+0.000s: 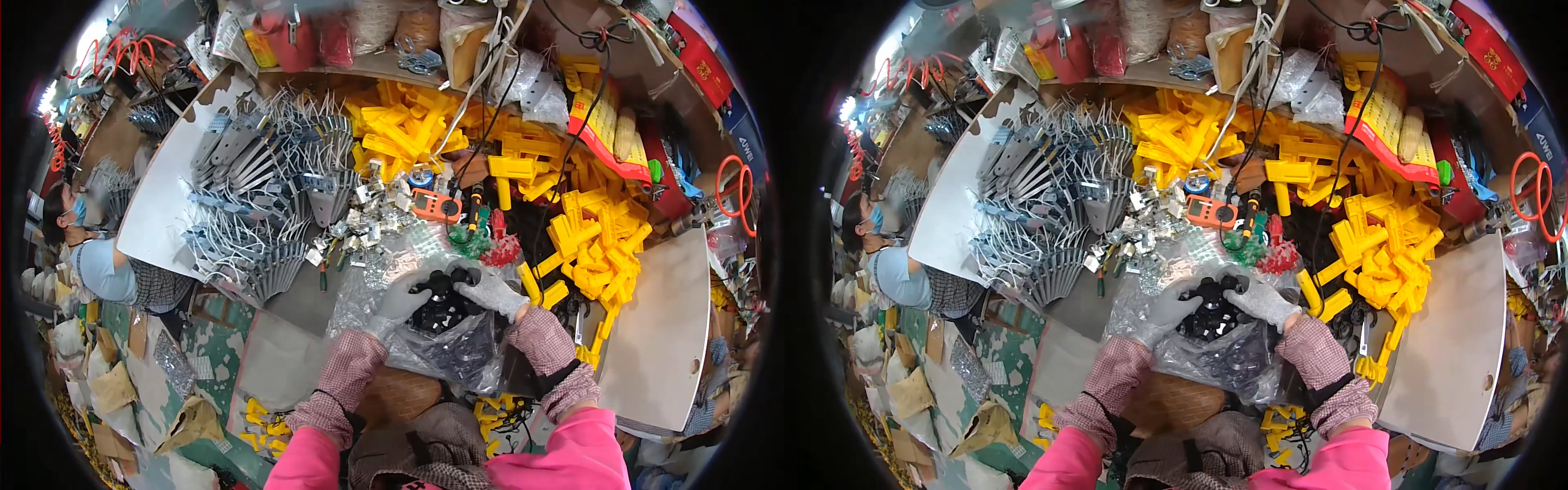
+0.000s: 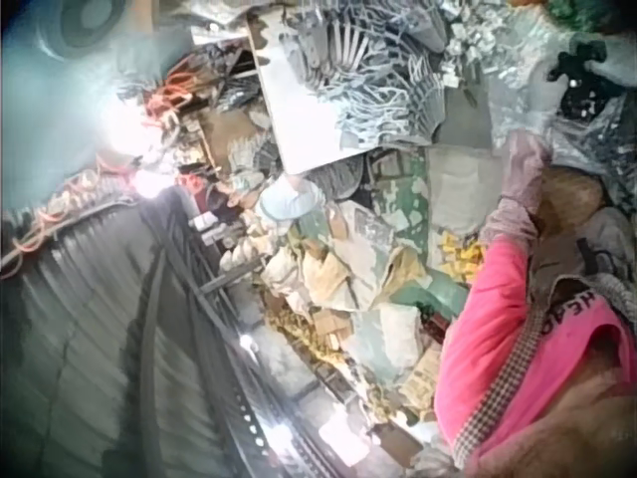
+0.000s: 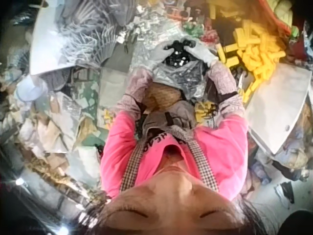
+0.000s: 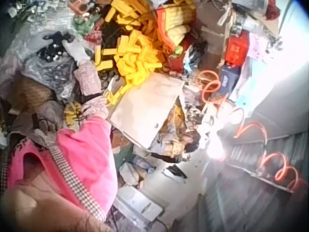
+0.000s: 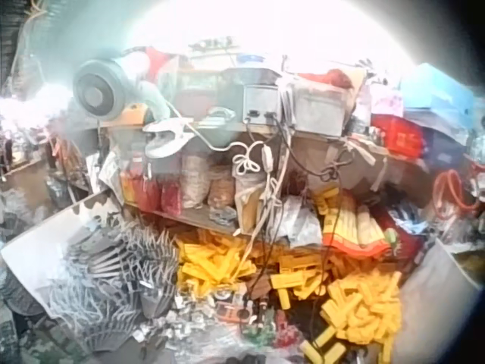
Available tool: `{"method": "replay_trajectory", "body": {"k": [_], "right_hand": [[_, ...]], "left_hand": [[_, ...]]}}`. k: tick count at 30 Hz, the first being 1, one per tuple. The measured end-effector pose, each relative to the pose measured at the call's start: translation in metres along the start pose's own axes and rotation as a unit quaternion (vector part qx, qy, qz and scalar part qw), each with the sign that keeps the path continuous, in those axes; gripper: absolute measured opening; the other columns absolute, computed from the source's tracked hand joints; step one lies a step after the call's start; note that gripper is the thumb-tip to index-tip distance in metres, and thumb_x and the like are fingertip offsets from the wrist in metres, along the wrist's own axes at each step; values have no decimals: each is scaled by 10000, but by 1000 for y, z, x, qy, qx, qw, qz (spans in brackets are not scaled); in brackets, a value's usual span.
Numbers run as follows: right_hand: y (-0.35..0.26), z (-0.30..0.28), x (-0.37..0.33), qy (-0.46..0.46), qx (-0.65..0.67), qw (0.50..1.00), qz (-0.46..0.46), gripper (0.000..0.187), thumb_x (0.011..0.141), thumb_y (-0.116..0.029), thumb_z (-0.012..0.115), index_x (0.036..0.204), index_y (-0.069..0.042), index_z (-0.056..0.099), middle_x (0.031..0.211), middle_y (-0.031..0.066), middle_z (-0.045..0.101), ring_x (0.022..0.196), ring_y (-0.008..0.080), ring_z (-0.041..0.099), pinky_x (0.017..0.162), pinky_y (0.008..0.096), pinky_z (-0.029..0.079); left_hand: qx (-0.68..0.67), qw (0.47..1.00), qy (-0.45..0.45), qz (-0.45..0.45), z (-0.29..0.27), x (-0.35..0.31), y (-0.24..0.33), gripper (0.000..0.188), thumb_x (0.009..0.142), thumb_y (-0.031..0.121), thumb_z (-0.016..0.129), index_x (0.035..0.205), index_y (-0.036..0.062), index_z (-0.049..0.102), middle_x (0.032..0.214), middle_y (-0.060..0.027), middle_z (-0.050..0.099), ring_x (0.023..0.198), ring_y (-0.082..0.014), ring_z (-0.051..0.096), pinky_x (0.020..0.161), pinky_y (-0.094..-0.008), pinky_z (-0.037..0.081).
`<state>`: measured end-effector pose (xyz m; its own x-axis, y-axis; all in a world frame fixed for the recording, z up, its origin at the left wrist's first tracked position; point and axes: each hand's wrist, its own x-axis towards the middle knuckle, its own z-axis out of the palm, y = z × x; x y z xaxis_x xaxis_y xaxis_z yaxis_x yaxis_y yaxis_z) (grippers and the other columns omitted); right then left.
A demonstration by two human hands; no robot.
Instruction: Sorting through metal components and packing black plastic hardware parts into plastic bags.
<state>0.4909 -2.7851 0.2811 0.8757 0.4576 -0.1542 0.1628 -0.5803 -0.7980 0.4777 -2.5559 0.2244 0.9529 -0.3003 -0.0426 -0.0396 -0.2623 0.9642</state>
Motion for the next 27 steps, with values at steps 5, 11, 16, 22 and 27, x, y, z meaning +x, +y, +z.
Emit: {"method": "replay_trajectory", "body": {"k": [5, 11, 16, 22, 27], "right_hand": [[-5, -19, -5, 33, 537, 833, 130, 365, 906, -99, 517, 1269, -110, 479, 1042, 110, 602, 806, 145, 597, 682, 245, 524], [6, -23, 9, 8, 792, 602, 101, 306, 975, -209, 480, 1244, -64, 492, 1011, 122, 608, 802, 180, 598, 594, 265, 538], [-16, -19, 46, -12, 857, 511, 67, 321, 973, -225, 510, 1217, -16, 504, 1043, 150, 590, 780, 200, 573, 612, 282, 533], [-27, -14, 112, -39, 852, 521, -30, 374, 965, -330, 521, 1192, -32, 533, 1056, 157, 631, 824, 229, 621, 598, 278, 563], [-25, -15, 153, -18, 853, 518, -57, 421, 973, -430, 472, 1198, -81, 546, 1100, 158, 629, 846, 239, 617, 638, 283, 535]], "left_hand": [[-269, 948, -57, -159, -15, 0, 10, 304, 835, 65, 592, 1135, 26, 625, 1085, -52, 617, 928, -150, 607, 792, -252, 499], [-557, 807, 55, -189, -31, -6, 28, 330, 906, 137, 529, 1213, 19, 560, 1010, -94, 628, 784, -171, 599, 567, -241, 490], [-645, 750, 55, -137, -45, 10, 59, 316, 994, 236, 445, 1153, -16, 548, 990, -151, 588, 771, -179, 578, 531, -238, 466], [-830, 553, -64, -30, -72, 83, 50, 341, 975, 243, 496, 1189, -20, 527, 1049, -183, 616, 827, -240, 635, 614, -273, 546], [-794, 605, 31, -48, -107, 126, 44, 360, 967, 222, 500, 1257, 8, 497, 1181, -182, 571, 1071, -308, 581, 693, -324, 540]]}}
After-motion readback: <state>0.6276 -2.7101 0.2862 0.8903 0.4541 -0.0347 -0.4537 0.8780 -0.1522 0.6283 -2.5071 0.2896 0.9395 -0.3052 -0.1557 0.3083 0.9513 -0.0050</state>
